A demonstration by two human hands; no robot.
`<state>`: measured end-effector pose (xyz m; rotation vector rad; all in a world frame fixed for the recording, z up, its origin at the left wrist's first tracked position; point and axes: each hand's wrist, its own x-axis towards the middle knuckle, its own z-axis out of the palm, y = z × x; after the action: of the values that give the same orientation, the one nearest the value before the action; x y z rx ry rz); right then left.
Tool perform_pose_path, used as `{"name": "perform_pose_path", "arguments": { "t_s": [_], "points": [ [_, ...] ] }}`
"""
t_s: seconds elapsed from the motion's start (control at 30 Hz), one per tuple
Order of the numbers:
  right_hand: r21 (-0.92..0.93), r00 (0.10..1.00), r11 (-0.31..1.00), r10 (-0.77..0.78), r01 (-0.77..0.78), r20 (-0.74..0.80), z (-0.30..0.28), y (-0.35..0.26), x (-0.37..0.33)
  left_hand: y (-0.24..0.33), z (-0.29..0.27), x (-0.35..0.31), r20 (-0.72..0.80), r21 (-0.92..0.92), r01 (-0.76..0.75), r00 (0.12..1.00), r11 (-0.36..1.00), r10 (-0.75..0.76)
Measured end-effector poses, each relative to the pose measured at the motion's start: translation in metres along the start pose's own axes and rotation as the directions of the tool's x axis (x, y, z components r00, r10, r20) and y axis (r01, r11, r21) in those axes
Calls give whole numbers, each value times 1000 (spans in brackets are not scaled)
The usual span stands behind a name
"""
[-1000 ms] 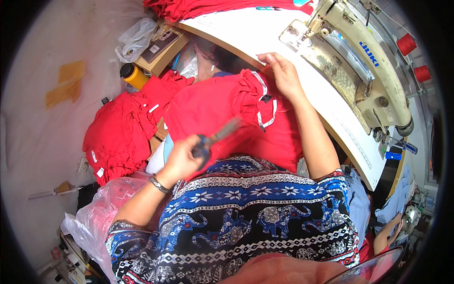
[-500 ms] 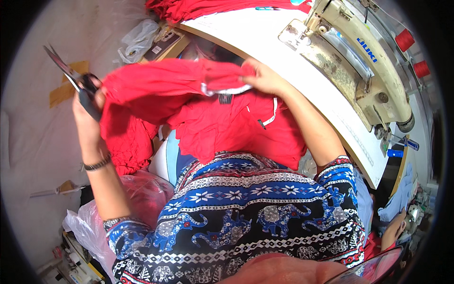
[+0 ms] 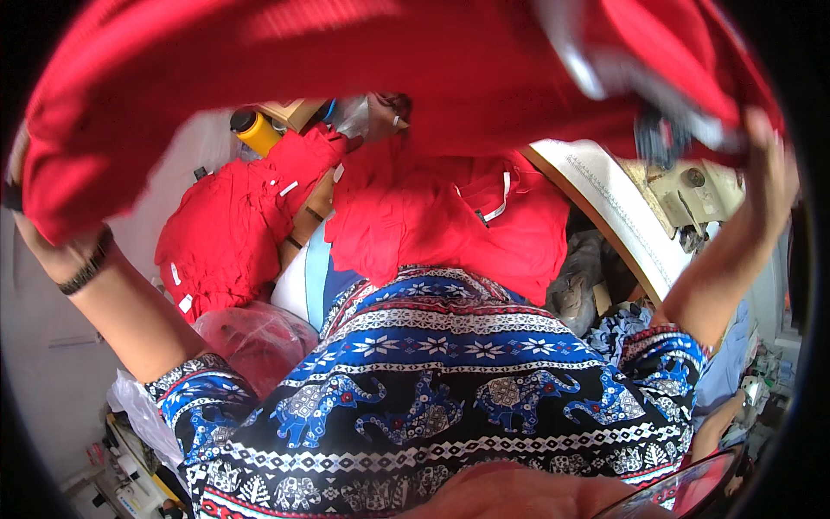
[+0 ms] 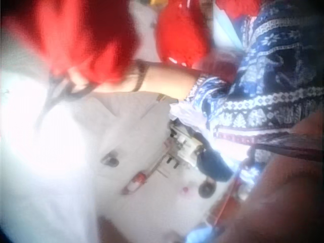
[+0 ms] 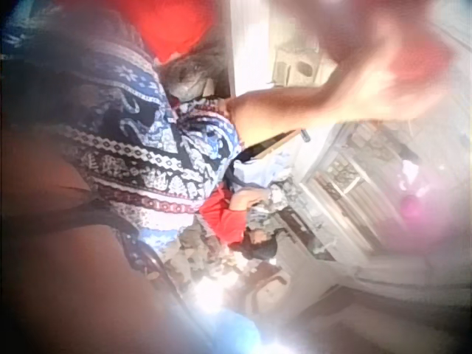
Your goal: The person uses shears to cut white tags off the collars of red shirts, handling the shirts one at a time and placing the trimmed shirts back onto a pile.
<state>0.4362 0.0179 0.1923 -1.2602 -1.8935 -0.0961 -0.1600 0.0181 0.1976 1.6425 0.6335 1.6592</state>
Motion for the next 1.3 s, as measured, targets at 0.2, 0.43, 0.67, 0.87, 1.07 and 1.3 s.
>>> {"name": "perform_pose_path", "arguments": {
  "t_s": [0.2, 0.43, 0.67, 0.87, 1.07, 1.3],
  "points": [
    [233, 828, 940, 82, -249, 555, -4, -35, -76, -46, 30, -94, 371, -183, 361, 887, 914, -276],
    [-442, 840, 894, 293, -72, 456, 97, 15, -122, -150, 84, -102, 4, 782, 362, 811, 508, -586],
    [-60, 742, 994, -25, 88, 670, 187, -32, -205, -172, 138, -172, 190, 843, 217, 736, 492, -650],
    [-25, 809, 987, 144, -158, 570, 219, -3, -254, -241, 84, -239, 43, 211, 578, 800, 788, -598],
    [1, 800, 976, 180, -220, 573, 206, -15, -253, -271, -97, -276, -813, 480, 863, 505, 159, -289],
    [-39, 814, 976, 200, -214, 546, 208, -20, -252, -266, -126, -353, -930, 365, 894, 339, -261, -141]
  ]
}}
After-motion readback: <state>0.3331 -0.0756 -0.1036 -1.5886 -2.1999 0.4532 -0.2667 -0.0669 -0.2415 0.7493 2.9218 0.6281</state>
